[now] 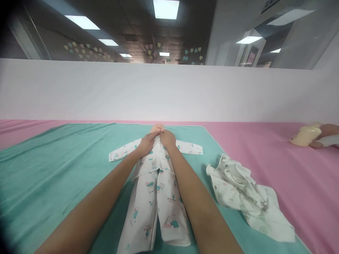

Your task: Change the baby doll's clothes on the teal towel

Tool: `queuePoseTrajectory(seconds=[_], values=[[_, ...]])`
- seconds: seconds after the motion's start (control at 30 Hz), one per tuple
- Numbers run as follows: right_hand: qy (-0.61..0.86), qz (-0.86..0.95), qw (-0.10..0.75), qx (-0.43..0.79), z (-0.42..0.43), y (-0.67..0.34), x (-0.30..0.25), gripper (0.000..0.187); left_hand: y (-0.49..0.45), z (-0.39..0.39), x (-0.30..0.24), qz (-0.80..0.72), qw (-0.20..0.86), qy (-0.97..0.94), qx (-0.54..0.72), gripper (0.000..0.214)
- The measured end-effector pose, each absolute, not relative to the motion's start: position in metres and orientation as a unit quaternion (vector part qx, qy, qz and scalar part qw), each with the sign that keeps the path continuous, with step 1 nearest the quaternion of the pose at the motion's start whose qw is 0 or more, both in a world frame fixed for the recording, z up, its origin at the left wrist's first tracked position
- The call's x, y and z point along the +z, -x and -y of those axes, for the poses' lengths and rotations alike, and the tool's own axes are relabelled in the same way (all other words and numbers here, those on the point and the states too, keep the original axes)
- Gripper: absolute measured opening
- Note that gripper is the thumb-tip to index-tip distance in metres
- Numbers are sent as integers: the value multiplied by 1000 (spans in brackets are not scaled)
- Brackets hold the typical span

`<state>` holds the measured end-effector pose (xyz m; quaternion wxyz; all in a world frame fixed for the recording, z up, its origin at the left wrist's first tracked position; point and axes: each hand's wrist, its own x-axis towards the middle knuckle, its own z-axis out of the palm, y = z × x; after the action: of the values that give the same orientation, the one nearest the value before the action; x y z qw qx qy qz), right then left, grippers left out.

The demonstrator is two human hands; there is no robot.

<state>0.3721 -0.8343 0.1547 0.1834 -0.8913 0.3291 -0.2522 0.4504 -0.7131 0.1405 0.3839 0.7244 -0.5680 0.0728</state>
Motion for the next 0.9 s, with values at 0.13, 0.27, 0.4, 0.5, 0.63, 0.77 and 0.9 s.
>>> queuePoseTrajectory(seconds=[0.13,0.27,0.4,0.5,0.63,0.77,0.9], values=[[889,-322,181,-270,820,-357,151,30,-448,711,138,567,405,-713,79,51],[886,-278,201,-311,803,-336,146,27,-447,707,134,566,442,-690,87,41],[895,-248,182,-324,790,-322,144,29,-444,699,129,582,459,-668,66,35],[908,-246,140,-309,785,-317,145,27,-441,692,125,577,456,-675,56,34],[919,-250,71,-296,780,-315,146,22,-438,688,123,578,433,-689,64,37],[922,-233,31,-308,777,-310,145,22,-437,686,123,597,406,-686,91,39],[926,-202,32,-318,779,-305,144,22,-437,684,124,614,380,-682,113,40]])
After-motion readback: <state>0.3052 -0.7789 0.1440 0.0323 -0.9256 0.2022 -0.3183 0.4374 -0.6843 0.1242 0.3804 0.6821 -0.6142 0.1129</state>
